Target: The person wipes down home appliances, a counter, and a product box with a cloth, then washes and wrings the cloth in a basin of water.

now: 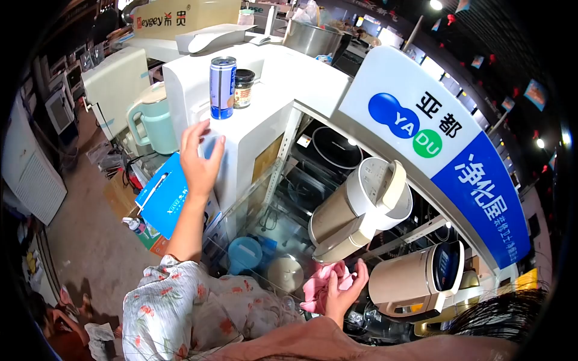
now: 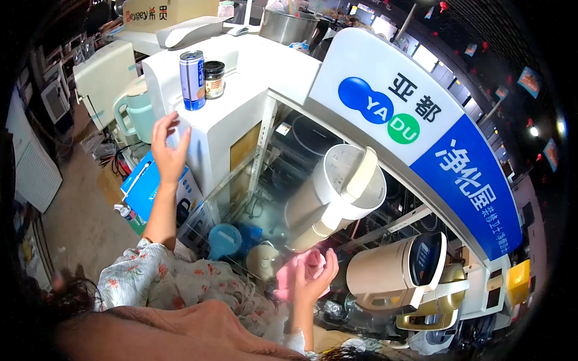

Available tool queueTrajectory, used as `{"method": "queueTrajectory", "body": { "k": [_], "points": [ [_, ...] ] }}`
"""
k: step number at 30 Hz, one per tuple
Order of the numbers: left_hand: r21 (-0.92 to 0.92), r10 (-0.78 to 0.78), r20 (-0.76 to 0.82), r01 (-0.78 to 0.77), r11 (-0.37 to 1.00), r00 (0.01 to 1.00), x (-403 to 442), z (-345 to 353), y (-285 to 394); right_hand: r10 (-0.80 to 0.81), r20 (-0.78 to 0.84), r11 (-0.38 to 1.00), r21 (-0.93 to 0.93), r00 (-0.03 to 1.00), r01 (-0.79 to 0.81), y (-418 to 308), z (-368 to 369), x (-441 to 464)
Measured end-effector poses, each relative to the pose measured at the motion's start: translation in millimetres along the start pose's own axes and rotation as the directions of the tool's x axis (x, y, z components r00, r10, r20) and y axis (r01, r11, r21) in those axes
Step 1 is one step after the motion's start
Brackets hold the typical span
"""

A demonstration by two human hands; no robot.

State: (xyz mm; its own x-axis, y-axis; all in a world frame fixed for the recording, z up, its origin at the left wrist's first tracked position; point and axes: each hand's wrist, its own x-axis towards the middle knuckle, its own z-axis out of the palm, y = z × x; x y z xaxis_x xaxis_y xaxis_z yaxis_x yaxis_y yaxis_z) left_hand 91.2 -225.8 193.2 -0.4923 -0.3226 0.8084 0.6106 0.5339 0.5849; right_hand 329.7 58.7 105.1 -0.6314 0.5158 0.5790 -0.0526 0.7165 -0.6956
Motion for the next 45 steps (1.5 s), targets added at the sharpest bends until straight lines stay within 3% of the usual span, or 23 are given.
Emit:
{"method": "queueTrajectory", "body": {
  "k": [3, 4, 6, 8, 10, 11, 14, 18, 23, 25, 29, 31, 34, 37, 38, 39, 41, 42, 45],
  "points": [
    [-0.021, -0.054, 0.011, 0.054, 0.998, 0.999, 1.6, -3.0, -3.0, -0.278, -0.248, 0.957, 0.007, 0.928, 0.289, -4.3, 24.1, -6.6],
    [-0.019, -0.074, -0.007, 0.074, 0.997, 0.997, 11.4, -2.9, -5.1, -0.404, -0.25, 0.913, -0.055, 0.88, 0.404, -7.9, 26.7, -6.8],
    [-0.02, -0.075, -0.044, 0.074, 0.997, 0.996, 34.9, 2.5, -15.2, -0.528, -0.156, 0.838, 0.06, 0.835, 0.542, -15.8, 35.9, -3.1],
    [-0.074, -0.153, 0.045, 0.157, 0.985, 0.987, 62.6, 15.3, -24.8, -0.587, -0.045, 0.794, 0.162, 0.808, 0.586, -22.1, 47.9, -0.6],
    [0.013, -0.151, 0.145, 0.15, 0.989, 0.978, 82.5, 33.9, -39.2, -0.601, 0.104, 0.792, 0.205, 0.792, 0.575, -27.7, 59.9, 0.1],
    [0.044, -0.118, 0.171, 0.112, 0.993, 0.978, 87.5, 42.3, -49.2, -0.595, 0.11, 0.793, 0.243, 0.796, 0.559, -32.4, 65.6, -0.7],
    [0.037, -0.2, 0.36, 0.2, 0.979, 0.911, 99.7, 37.1, -45.8, -0.56, 0.165, 0.809, 0.318, 0.812, 0.494, -41.5, 73.3, -3.1],
    [-0.031, -0.198, 0.318, 0.219, 0.975, 0.927, 102.5, 26.2, -51.4, -0.547, 0.16, 0.815, 0.325, 0.821, 0.479, -52.8, 84.6, 9.3],
    [-0.332, -0.305, 0.358, 0.426, 0.842, 0.882, 105.3, -8.7, -54.3, -0.548, 0.264, 0.828, 0.307, 0.794, 0.469, -60.6, 89.1, 15.5],
    [-0.233, -0.276, 0.374, 0.378, 0.896, 0.885, 103.3, -32.8, -49.5, -0.536, 0.315, 0.841, 0.274, 0.783, 0.466, -42.8, 87.6, 7.9],
    [-0.265, -0.344, 0.386, 0.46, 0.848, 0.856, 80.9, -66.8, -31.5, -0.423, 0.339, 0.896, 0.014, 0.841, 0.445, -9.6, 53.3, -13.3],
    [-0.346, -0.41, 0.436, 0.57, 0.745, 0.801, 68.6, -78.3, -22.7, -0.354, 0.27, 0.904, -0.146, 0.895, 0.402, 33.0, 28.1, -31.9],
    [-0.406, -0.446, 0.489, 0.648, 0.644, 0.749, 44.6, -86.5, -32.3, -0.096, 0.231, 0.795, -0.568, 0.968, 0.214, 47.5, -6.5, -53.0],
    [-0.483, -0.39, 0.638, 0.74, 0.469, 0.664, 15.3, -81.5, -38.2, 0.067, 0.166, 0.773, -0.632, 0.984, 0.054, 70.2, -3.9, -68.6],
    [-0.459, -0.416, 0.638, 0.753, 0.47, 0.648, 4.6, -76.7, -29.8, 0.08, 0.199, 0.862, -0.506, 0.977, 0.033, 73.6, -2.7, -63.1],
    [-0.434, -0.439, 0.638, 0.766, 0.473, 0.633, -5.3, -70.3, -15.6, 0.064, 0.179, 0.867, -0.498, 0.982, 0.034, 71.3, 2.9, -63.1],
    [-0.25, -0.442, 0.706, 0.778, 0.576, 0.554, -27.9, -58.0, -6.7, 0.105, 0.269, 0.936, -0.353, 0.958, -0.003, 59.1, 9.8, -62.5],
    [-0.228, -0.357, 0.731, 0.701, 0.676, 0.582, -41.7, -50.7, -6.7, 0.051, 0.325, 0.965, -0.26, 0.944, 0.037, 50.5, 13.6, -61.6],
    [-0.203, -0.279, 0.772, 0.638, 0.743, 0.571, -79.0, -34.5, -7.6, 0.175, 0.451, 0.98, 0.002, 0.875, -0.197, 35.8, 30.6, -64.9]
  ]
}}
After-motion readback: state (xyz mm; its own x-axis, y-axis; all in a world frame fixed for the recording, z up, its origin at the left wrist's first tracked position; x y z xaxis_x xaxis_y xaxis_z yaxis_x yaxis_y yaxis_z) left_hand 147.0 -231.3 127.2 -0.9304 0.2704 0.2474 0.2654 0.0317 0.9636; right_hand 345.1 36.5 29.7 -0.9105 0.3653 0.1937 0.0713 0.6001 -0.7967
